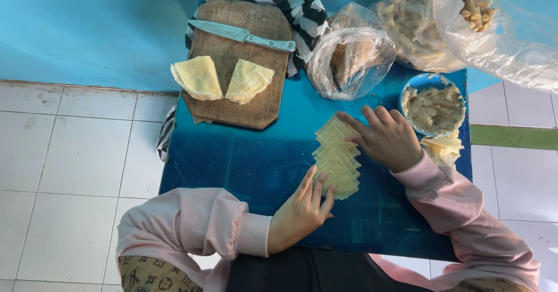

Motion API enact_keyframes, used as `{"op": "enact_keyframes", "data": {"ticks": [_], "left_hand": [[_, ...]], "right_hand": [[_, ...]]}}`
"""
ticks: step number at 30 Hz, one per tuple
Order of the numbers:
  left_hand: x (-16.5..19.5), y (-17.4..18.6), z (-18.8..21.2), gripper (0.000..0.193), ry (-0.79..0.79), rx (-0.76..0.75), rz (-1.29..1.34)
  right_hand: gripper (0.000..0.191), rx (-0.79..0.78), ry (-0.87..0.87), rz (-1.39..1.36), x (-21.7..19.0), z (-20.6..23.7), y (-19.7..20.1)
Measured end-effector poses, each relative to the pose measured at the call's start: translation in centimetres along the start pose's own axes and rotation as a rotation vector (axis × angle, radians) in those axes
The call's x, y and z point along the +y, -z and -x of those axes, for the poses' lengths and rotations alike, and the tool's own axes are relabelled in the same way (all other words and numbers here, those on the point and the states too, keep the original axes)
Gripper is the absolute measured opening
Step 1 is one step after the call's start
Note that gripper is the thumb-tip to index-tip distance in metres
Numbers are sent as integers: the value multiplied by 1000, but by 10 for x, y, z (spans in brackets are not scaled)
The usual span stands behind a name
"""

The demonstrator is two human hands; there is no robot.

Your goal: The person cuts a stack of thin round pancakes into wedges with a knife on a wooden cutting board, then arranges and folds the wedge layers by hand on the table, and spoons a brown filling from a plastic-wrapped bowl onto the folded layers.

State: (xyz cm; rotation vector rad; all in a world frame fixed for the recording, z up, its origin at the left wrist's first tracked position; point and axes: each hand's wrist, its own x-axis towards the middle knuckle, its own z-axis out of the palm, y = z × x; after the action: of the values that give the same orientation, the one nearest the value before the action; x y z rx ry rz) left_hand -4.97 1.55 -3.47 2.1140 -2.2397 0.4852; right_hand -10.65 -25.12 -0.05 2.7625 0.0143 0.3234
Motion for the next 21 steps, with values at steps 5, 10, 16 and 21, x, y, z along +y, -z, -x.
{"op": "enact_keyframes", "data": {"ticks": [5,10,16,21], "left_hand": [[-1,0,-3,65,3,2,30],[-3,7,-3,65,-2,22,-3],[-2,7,-5,67,-6,15,-18],[0,5,-7,68,16,9,-20]], "right_hand": [[61,10,-50,-8,-3,9,10],[57,152,-135,-148,11,49,29],[79,349,-716,-1054,48,119,22],[79,310,-715,-431,19,139,-8]]}}
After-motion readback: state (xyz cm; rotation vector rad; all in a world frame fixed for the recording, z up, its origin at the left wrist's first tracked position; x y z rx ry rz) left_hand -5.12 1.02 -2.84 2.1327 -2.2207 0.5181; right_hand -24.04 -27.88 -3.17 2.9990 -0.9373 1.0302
